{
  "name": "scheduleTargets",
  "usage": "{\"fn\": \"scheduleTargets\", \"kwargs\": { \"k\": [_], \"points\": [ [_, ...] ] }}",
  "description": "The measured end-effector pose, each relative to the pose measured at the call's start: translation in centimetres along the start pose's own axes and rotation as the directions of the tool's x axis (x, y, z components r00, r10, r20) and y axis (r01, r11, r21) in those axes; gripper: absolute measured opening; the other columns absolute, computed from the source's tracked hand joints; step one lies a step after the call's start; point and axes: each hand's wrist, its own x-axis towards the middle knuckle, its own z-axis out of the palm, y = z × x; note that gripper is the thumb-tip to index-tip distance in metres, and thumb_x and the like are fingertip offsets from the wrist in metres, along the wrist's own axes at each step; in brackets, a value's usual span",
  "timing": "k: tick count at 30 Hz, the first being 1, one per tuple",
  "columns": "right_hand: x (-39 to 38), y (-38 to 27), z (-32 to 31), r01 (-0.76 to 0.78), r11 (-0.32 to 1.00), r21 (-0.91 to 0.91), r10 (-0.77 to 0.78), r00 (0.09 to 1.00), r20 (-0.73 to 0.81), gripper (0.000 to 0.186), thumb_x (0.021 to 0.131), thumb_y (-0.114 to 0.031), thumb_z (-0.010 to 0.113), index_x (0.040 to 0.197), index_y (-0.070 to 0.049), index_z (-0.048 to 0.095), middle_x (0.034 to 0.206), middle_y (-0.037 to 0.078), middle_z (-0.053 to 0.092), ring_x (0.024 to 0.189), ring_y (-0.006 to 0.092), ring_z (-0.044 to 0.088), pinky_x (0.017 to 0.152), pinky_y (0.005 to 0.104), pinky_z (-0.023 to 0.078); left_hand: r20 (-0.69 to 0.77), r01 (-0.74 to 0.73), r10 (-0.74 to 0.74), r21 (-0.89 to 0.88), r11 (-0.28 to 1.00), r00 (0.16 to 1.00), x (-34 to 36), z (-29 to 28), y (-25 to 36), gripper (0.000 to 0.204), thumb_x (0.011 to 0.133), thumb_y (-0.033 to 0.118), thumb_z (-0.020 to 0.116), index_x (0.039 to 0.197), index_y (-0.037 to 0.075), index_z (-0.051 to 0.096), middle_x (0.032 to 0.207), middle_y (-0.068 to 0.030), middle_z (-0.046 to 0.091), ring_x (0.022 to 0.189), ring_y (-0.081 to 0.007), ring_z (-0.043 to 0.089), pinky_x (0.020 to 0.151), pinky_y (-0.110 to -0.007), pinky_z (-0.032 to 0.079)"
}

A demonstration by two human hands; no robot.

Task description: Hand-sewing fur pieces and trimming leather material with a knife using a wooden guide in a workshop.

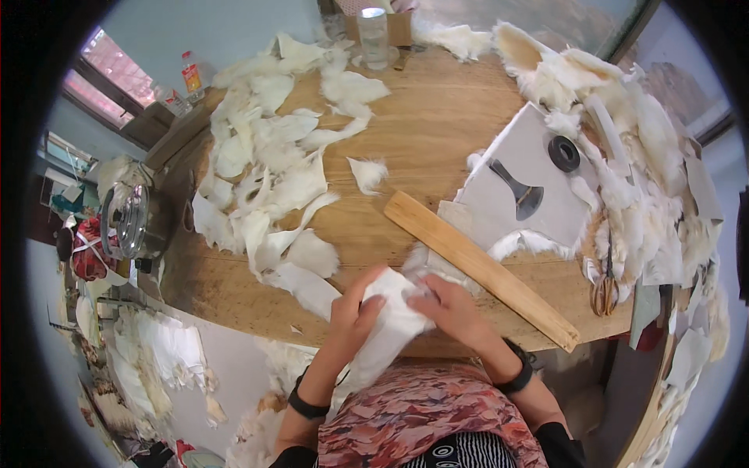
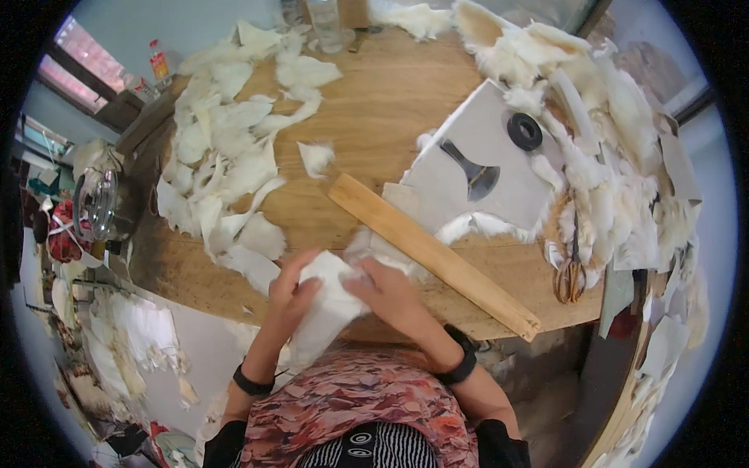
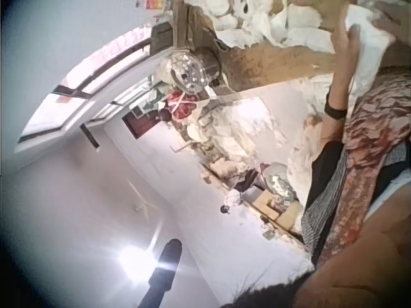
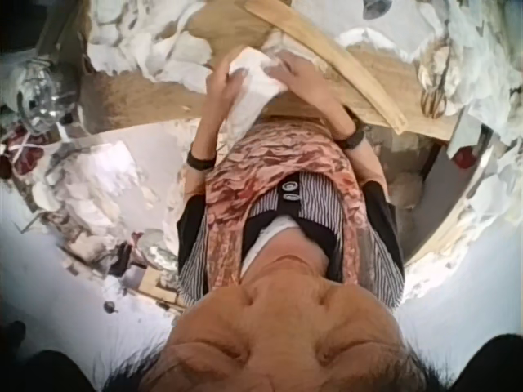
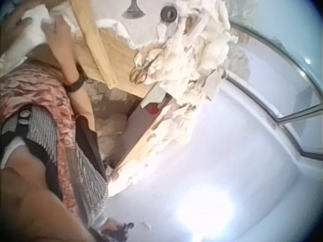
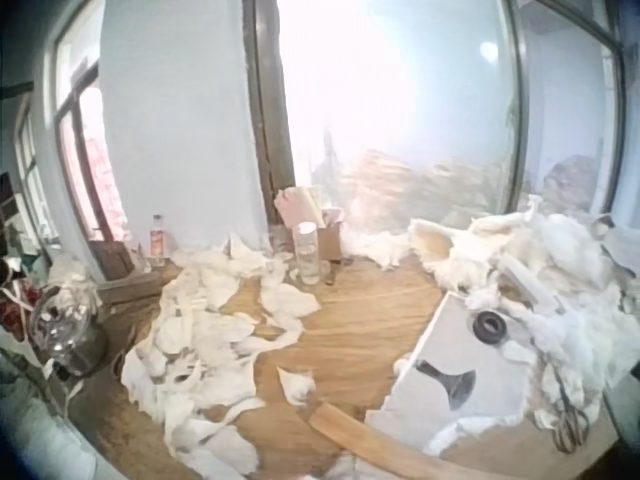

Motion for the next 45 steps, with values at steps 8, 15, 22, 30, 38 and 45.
{"fn": "scheduleTargets", "kwargs": {
  "k": [8, 15, 22, 30, 38, 45],
  "points": [
    [-5.7, 3.2, 1.3, -0.118, 0.971, 0.209, 0.115, 0.993, 0.023, 0.028, 0.095, -0.027, 0.061, 0.091, 0.001, 0.063, 0.064, 0.011, 0.056, 0.06, 0.0158, 0.051, 0.057, 0.033, 0.042, 0.215, -0.188, 0.161, 0.11, 0.976, 0.963, -5.0, 1.7, -3.1, 0.031, 0.082, -0.005, 0.059, 0.107, 0.013, 0.065, 0.093, -0.015, 0.062, 0.084, -0.0363, 0.062, 0.068, -0.042, 0.05],
    [-3.4, 5.2, 1.8, -0.057, 0.976, -0.209, 0.011, 0.977, -0.213, 0.034, 0.092, -0.035, 0.057, 0.075, -0.006, 0.064, 0.069, 0.021, 0.062, 0.067, 0.0424, 0.061, 0.058, 0.0506, 0.047, 0.1, -0.308, 0.304, 0.548, 0.778, 0.947, -1.8, 4.2, -2.6, 0.026, 0.082, 0.001, 0.059, 0.107, 0.005, 0.064, 0.099, -0.0149, 0.061, 0.088, -0.0329, 0.062, 0.068, -0.042, 0.049],
    [-3.1, 5.9, 2.2, -0.063, 0.964, -0.258, 0.0, 0.971, -0.238, 0.032, 0.09, -0.034, 0.06, 0.074, -0.007, 0.063, 0.067, 0.02, 0.061, 0.065, 0.0417, 0.061, 0.058, 0.0511, 0.047, 0.232, -0.484, 0.439, 0.589, 0.647, 0.868, -3.6, 6.3, -3.0, 0.045, 0.074, 0.005, 0.062, 0.118, -0.002, 0.061, 0.125, -0.0153, 0.057, 0.107, -0.0303, 0.059, 0.086, -0.04, 0.049],
    [-5.9, 8.0, 1.7, -0.025, 0.982, -0.188, -0.018, 0.976, -0.219, 0.03, 0.088, -0.03, 0.065, 0.071, -0.005, 0.061, 0.067, 0.018, 0.061, 0.063, 0.0391, 0.06, 0.055, 0.0453, 0.045, 0.179, -0.357, 0.32, 0.641, 0.679, 0.93, -3.8, 7.7, -3.7, 0.05, 0.078, 0.005, 0.06, 0.128, 0.0, 0.056, 0.131, -0.0128, 0.055, 0.119, -0.0295, 0.052, 0.1, -0.041, 0.042],
    [-9.4, 8.6, -4.2, 0.002, 0.953, -0.302, -0.005, 1.0, -0.008, 0.03, 0.088, -0.03, 0.064, 0.072, -0.005, 0.063, 0.07, 0.017, 0.062, 0.066, 0.0379, 0.06, 0.058, 0.0453, 0.045, 0.222, -0.367, 0.301, 0.693, 0.62, 0.927, -3.9, 8.0, -3.1, 0.049, 0.083, 0.013, 0.061, 0.131, 0.001, 0.055, 0.137, -0.0124, 0.052, 0.124, -0.0273, 0.049, 0.107, -0.042, 0.039],
    [-12.3, 7.0, -12.3, -0.053, 0.91, -0.411, 0.084, 0.995, 0.059, 0.037, 0.085, -0.03, 0.07, 0.117, -0.011, 0.064, 0.078, 0.012, 0.069, 0.074, 0.0275, 0.069, 0.063, 0.039, 0.051, 0.275, -0.416, 0.322, 0.717, 0.559, 0.906, -4.4, 7.5, -3.5, 0.053, 0.084, 0.019, 0.064, 0.133, 0.002, 0.052, 0.139, -0.0141, 0.049, 0.127, -0.0274, 0.047, 0.108, -0.042, 0.037]
  ]
}}
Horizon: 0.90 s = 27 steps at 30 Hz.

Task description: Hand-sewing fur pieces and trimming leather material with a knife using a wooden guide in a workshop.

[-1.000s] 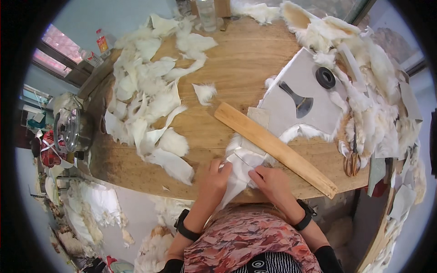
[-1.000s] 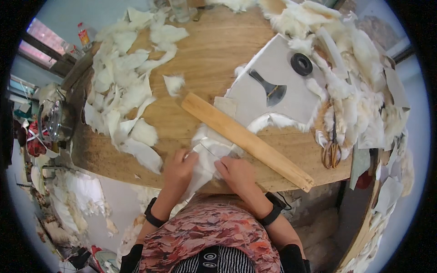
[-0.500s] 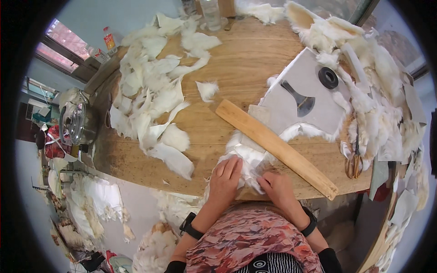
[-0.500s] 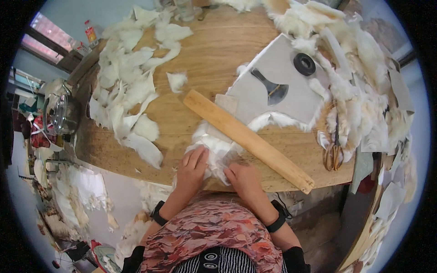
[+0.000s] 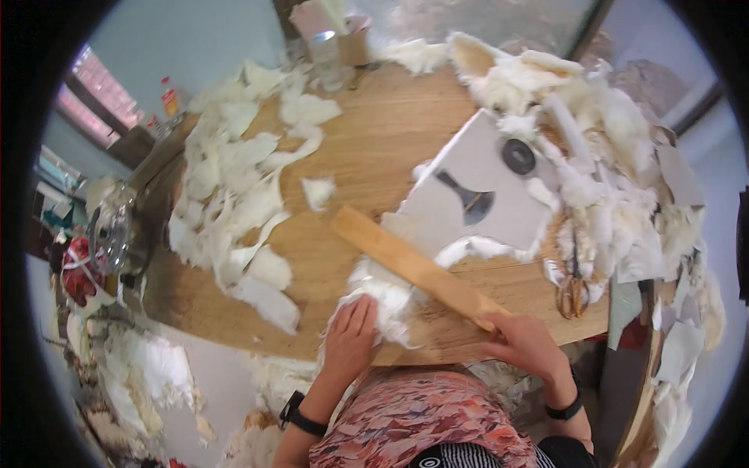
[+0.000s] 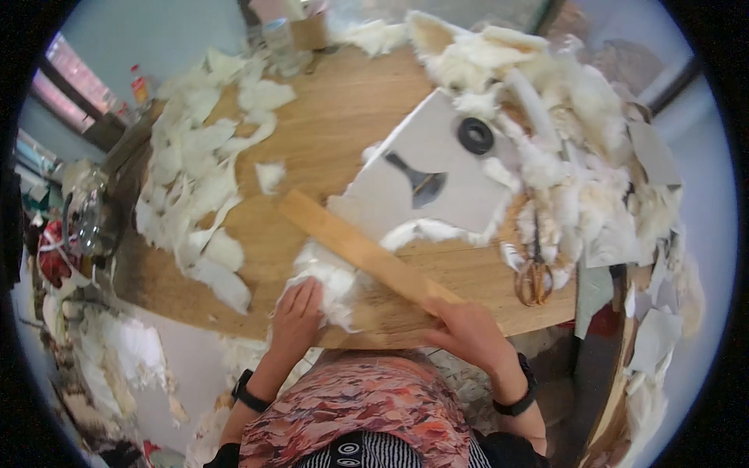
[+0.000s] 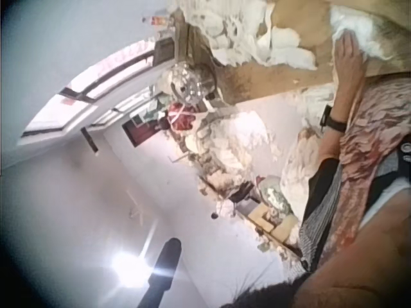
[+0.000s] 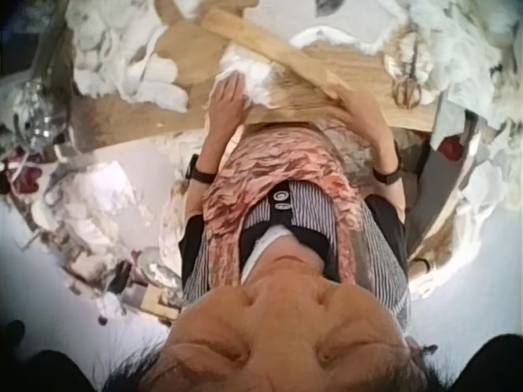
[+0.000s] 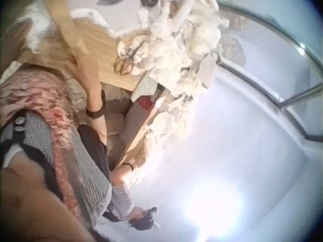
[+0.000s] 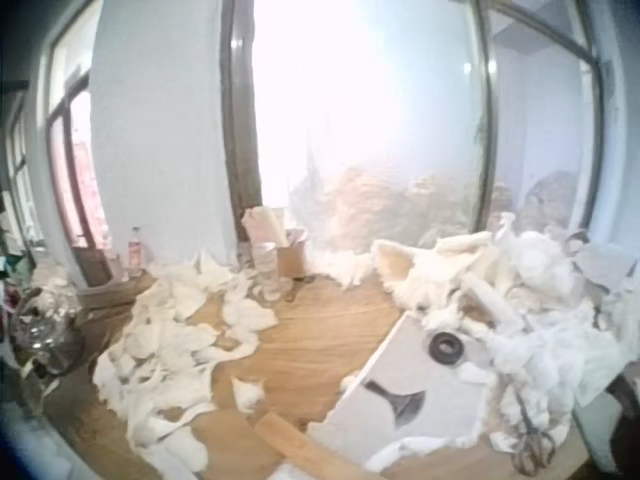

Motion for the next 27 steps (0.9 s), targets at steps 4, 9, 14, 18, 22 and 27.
{"fn": "scheduleTargets", "kwargs": {
  "k": [4, 9, 14, 18, 22, 27],
  "points": [
    [4.4, -0.5, 1.8, -0.039, 0.996, -0.086, 0.008, 0.944, -0.331, 0.038, 0.08, -0.031, 0.074, 0.109, -0.009, 0.064, 0.084, 0.011, 0.068, 0.078, 0.0284, 0.068, 0.066, 0.0398, 0.052, 0.089, 0.006, -0.004, -0.02, 1.0, 0.996, 0.2, -1.5, 0.9, 0.06, 0.081, 0.026, 0.069, 0.137, 0.01, 0.051, 0.145, -0.019, 0.041, 0.131, -0.0326, 0.042, 0.11, -0.046, 0.034],
    [6.9, -0.3, 4.2, -0.047, 0.952, -0.302, -0.086, 0.907, -0.412, 0.035, 0.076, -0.03, 0.075, 0.099, -0.007, 0.062, 0.086, 0.014, 0.062, 0.085, 0.0317, 0.065, 0.07, 0.0436, 0.052, 0.231, 0.019, 0.001, -0.083, 0.996, 0.973, 0.6, -2.3, 1.6, 0.069, 0.077, 0.042, 0.073, 0.139, 0.023, 0.051, 0.149, -0.0248, 0.033, 0.137, -0.0377, 0.034, 0.113, -0.051, 0.027],
    [6.5, 1.4, 2.6, -0.006, 1.0, 0.025, 0.013, 0.951, -0.309, 0.047, 0.071, -0.031, 0.076, 0.106, -0.003, 0.062, 0.096, 0.017, 0.065, 0.089, 0.0366, 0.063, 0.077, 0.0448, 0.051, 0.23, -0.003, 0.013, -0.043, 0.999, 0.973, 0.0, -2.5, 1.4, 0.074, 0.074, 0.05, 0.072, 0.142, 0.03, 0.048, 0.15, -0.0262, 0.03, 0.139, -0.0391, 0.031, 0.114, -0.052, 0.025],
    [5.9, 5.1, -1.7, -0.177, 0.983, -0.052, 0.128, 0.857, -0.499, 0.04, 0.07, -0.029, 0.073, 0.101, -0.005, 0.065, 0.095, 0.019, 0.065, 0.087, 0.0371, 0.063, 0.077, 0.0437, 0.051, 0.246, 0.023, -0.017, -0.024, 0.999, 0.969, -0.6, -2.3, 1.1, 0.067, 0.08, 0.054, 0.064, 0.139, 0.026, 0.05, 0.152, -0.0278, 0.026, 0.138, -0.0425, 0.029, 0.115, -0.054, 0.022],
    [5.6, 12.4, -2.0, -0.288, 0.949, -0.127, 0.133, 0.733, -0.667, 0.042, 0.07, -0.03, 0.073, 0.102, -0.004, 0.065, 0.092, 0.019, 0.064, 0.089, 0.0374, 0.063, 0.076, 0.0466, 0.051, 0.24, -0.015, 0.024, -0.039, 0.999, 0.971, 0.7, -2.5, 1.2, 0.067, 0.081, 0.054, 0.062, 0.14, 0.027, 0.049, 0.152, -0.0276, 0.026, 0.138, -0.0417, 0.03, 0.116, -0.053, 0.022],
    [6.1, 12.6, -1.0, -0.347, 0.924, -0.159, 0.165, 0.739, -0.654, 0.05, 0.073, -0.029, 0.075, 0.114, -0.004, 0.063, 0.101, 0.017, 0.065, 0.096, 0.0362, 0.063, 0.079, 0.0448, 0.052, 0.228, -0.014, 0.016, -0.011, 1.0, 0.973, -0.1, -2.4, 1.1, 0.068, 0.084, 0.057, 0.057, 0.145, 0.03, 0.043, 0.153, -0.0263, 0.026, 0.14, -0.0374, 0.031, 0.116, -0.05, 0.021]
  ]
}}
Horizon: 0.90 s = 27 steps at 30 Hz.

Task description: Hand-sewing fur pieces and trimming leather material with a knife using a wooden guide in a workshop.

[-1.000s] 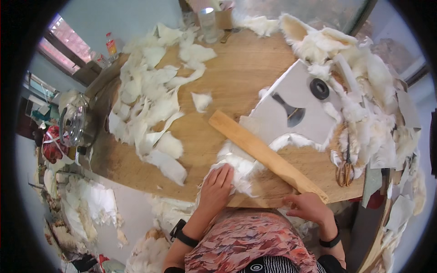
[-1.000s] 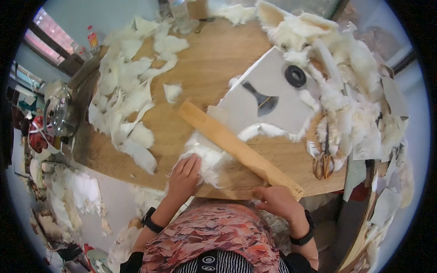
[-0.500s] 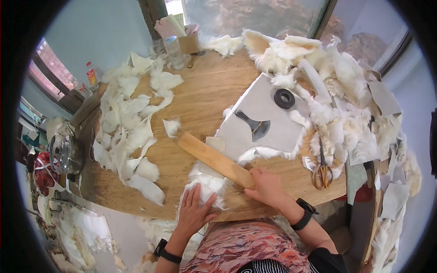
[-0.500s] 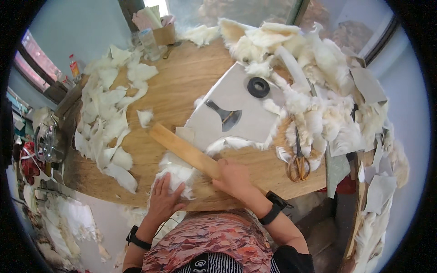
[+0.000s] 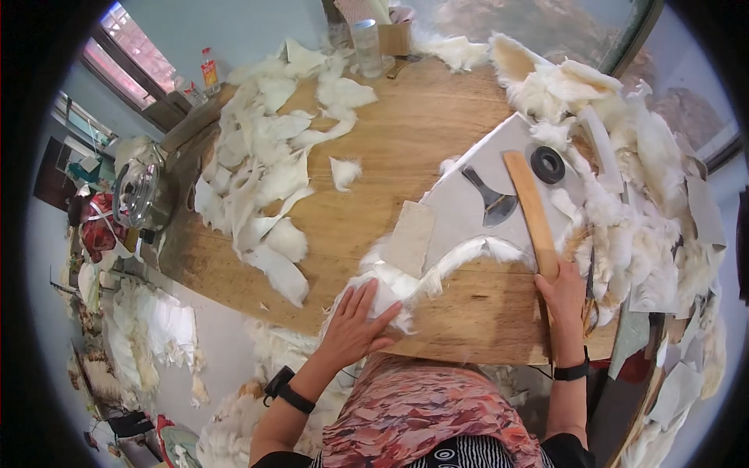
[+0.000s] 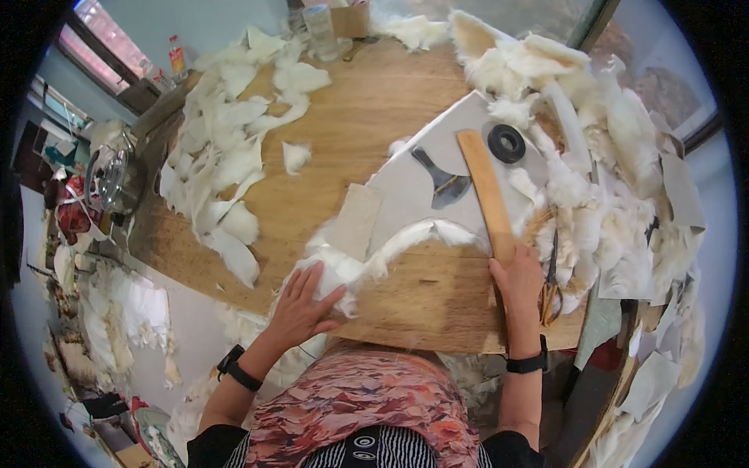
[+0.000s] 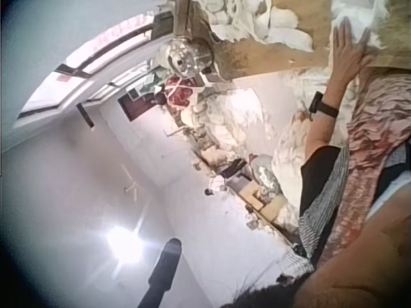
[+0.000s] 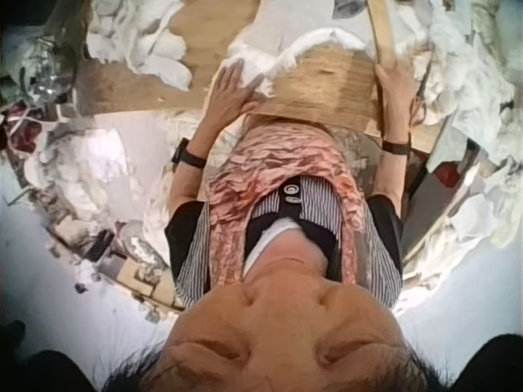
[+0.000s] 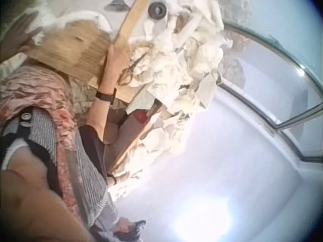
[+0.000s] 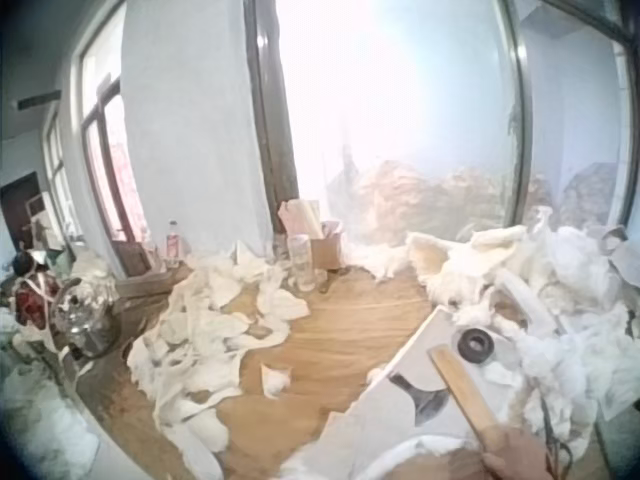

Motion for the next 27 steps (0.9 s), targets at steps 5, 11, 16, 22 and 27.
{"fn": "scheduleTargets", "kwargs": {
  "k": [5, 11, 16, 22, 27],
  "points": [
    [-0.3, -8.6, -2.5, 0.054, 0.904, 0.424, -0.085, 0.995, 0.054, 0.05, 0.083, -0.026, 0.071, 0.125, -0.004, 0.056, 0.103, 0.017, 0.066, 0.082, 0.0304, 0.068, 0.075, 0.0395, 0.053, -0.008, 0.005, -0.006, -0.048, 0.999, 1.0, -0.3, 0.2, 0.0, 0.067, 0.083, 0.054, 0.061, 0.143, 0.027, 0.047, 0.153, -0.026, 0.025, 0.139, -0.0396, 0.029, 0.116, -0.052, 0.021],
    [0.0, -17.8, 3.6, 0.046, 0.755, 0.654, -0.311, 0.904, 0.295, 0.046, 0.085, -0.024, 0.07, 0.124, -0.003, 0.057, 0.095, 0.015, 0.07, 0.077, 0.0265, 0.068, 0.071, 0.0346, 0.053, -0.038, -0.016, 0.013, -0.08, 0.997, 0.999, -0.1, 0.5, -0.3, 0.068, 0.083, 0.053, 0.062, 0.145, 0.031, 0.043, 0.154, -0.0258, 0.024, 0.142, -0.0361, 0.028, 0.116, -0.05, 0.021],
    [-2.7, -19.6, 4.6, -0.074, 0.615, 0.785, -0.368, 0.853, 0.369, 0.038, 0.089, -0.019, 0.067, 0.122, -0.004, 0.058, 0.096, 0.008, 0.068, 0.085, 0.0156, 0.064, 0.074, 0.0275, 0.05, -0.11, -0.049, 0.038, -0.099, 0.994, 0.993, -0.3, 0.9, -0.5, 0.075, 0.079, 0.052, 0.067, 0.146, 0.029, 0.041, 0.154, -0.0264, 0.024, 0.142, -0.0354, 0.027, 0.116, -0.05, 0.022],
    [-7.1, -22.2, 1.4, 0.626, 0.605, 0.492, -0.769, 0.619, 0.158, 0.019, 0.079, -0.009, 0.064, 0.098, -0.008, 0.067, 0.096, 0.012, 0.065, 0.089, 0.0298, 0.063, 0.077, 0.0375, 0.051, 0.011, -0.014, 0.017, -0.223, 0.975, 1.0, -1.5, 3.7, -1.7, 0.067, 0.072, 0.044, 0.074, 0.132, 0.02, 0.058, 0.144, -0.0194, 0.045, 0.136, -0.0375, 0.039, 0.117, -0.054, 0.02],
    [-8.3, -23.3, 2.8, 0.552, 0.641, 0.534, -0.717, 0.679, 0.158, 0.014, 0.08, -0.005, 0.063, 0.093, -0.008, 0.065, 0.096, 0.007, 0.066, 0.093, 0.0329, 0.061, 0.078, 0.0395, 0.051, -0.361, -0.176, 0.121, -0.122, 0.977, 0.925, -1.2, 3.9, -2.1, 0.057, 0.077, 0.043, 0.068, 0.126, 0.014, 0.062, 0.139, -0.0147, 0.052, 0.132, -0.043, 0.043, 0.116, -0.058, 0.02]
  ]
}}
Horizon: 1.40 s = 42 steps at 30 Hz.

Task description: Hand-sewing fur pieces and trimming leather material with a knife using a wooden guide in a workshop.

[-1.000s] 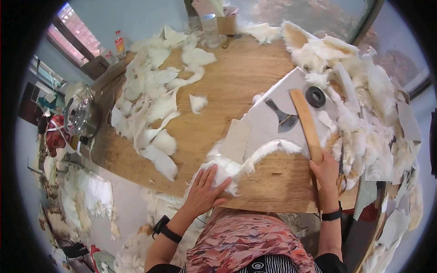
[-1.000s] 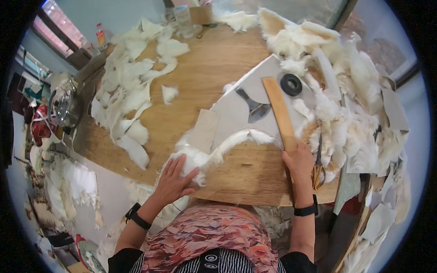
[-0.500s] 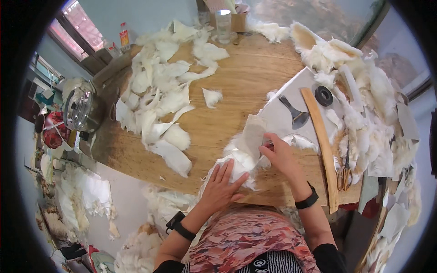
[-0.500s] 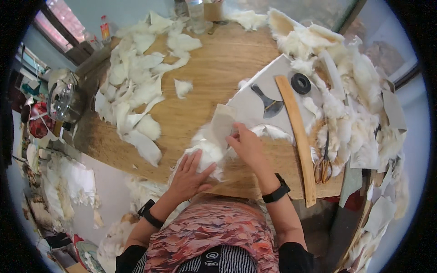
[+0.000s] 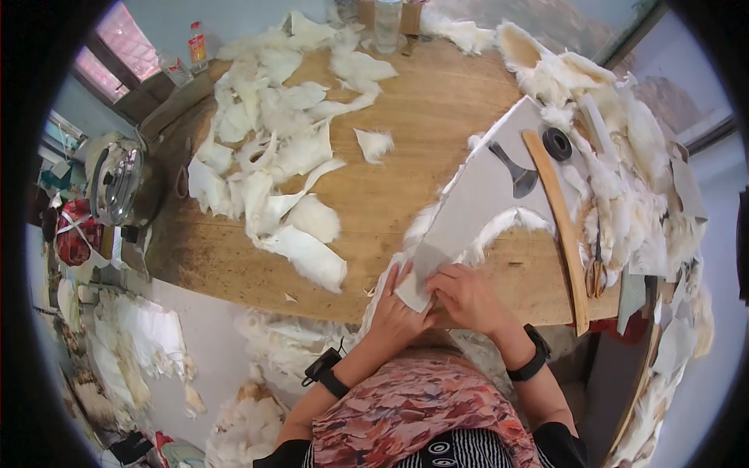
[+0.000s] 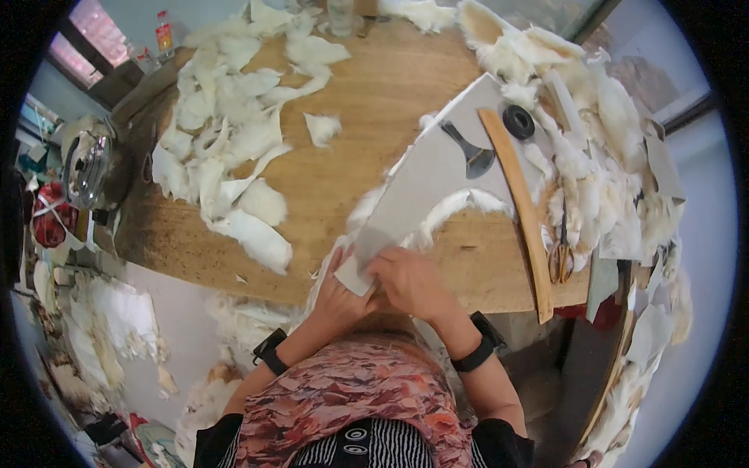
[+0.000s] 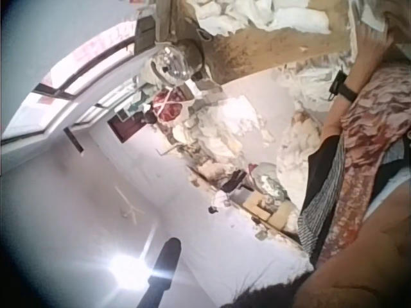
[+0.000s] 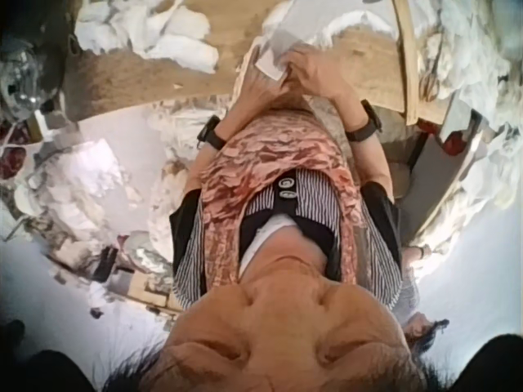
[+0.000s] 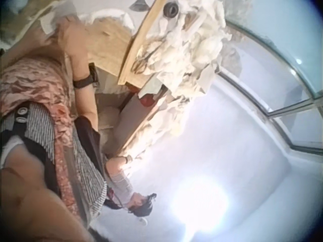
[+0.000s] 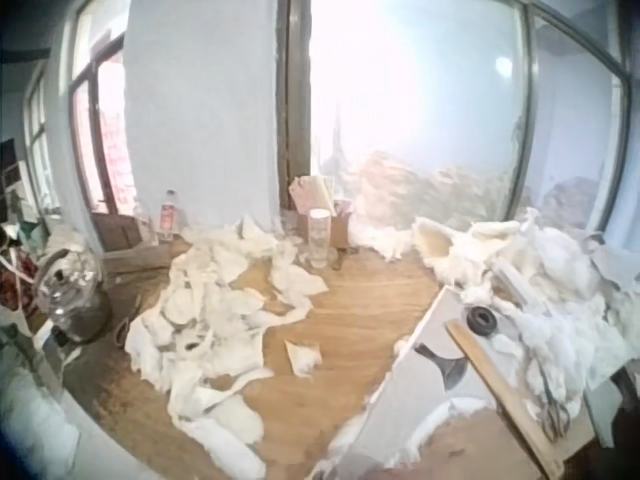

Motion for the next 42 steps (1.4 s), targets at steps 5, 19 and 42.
{"fn": "scheduleTargets", "kwargs": {
  "k": [5, 19, 42],
  "points": [
    [-0.6, -0.2, -0.7, -0.058, 0.996, 0.073, 0.059, 0.998, -0.004, 0.027, 0.075, -0.008, 0.069, 0.101, -0.007, 0.062, 0.099, 0.009, 0.063, 0.096, 0.0341, 0.06, 0.081, 0.0411, 0.05, 0.057, 0.034, -0.029, -0.074, 0.997, 0.998, 0.8, 0.2, 0.4, 0.057, 0.085, 0.045, 0.059, 0.132, 0.013, 0.056, 0.146, -0.0131, 0.045, 0.138, -0.0398, 0.035, 0.117, -0.057, 0.017],
    [0.1, 1.7, 3.1, -0.028, 0.947, -0.321, -0.009, 0.994, -0.113, 0.033, 0.07, -0.02, 0.072, 0.097, -0.007, 0.058, 0.101, 0.012, 0.058, 0.099, 0.0319, 0.057, 0.083, 0.0397, 0.05, 0.051, -0.125, 0.119, 0.145, 0.981, 0.992, 0.1, 0.7, 0.4, 0.072, 0.081, 0.053, 0.067, 0.134, 0.005, 0.055, 0.132, -0.0215, 0.056, 0.126, -0.0437, 0.048, 0.11, -0.063, 0.029],
    [3.4, 11.3, -3.5, -0.277, 0.806, 0.524, 0.592, 0.384, -0.709, 0.018, 0.074, -0.018, 0.062, 0.082, -0.003, 0.062, 0.08, 0.021, 0.064, 0.077, 0.0392, 0.062, 0.067, 0.0491, 0.048, 0.322, -0.281, 0.194, 0.25, 0.927, 0.927, 2.2, 0.6, 2.1, 0.064, 0.092, 0.04, 0.058, 0.141, 0.006, 0.034, 0.136, -0.0436, 0.036, 0.109, -0.0557, 0.046, 0.097, -0.062, 0.036]
  ]
}}
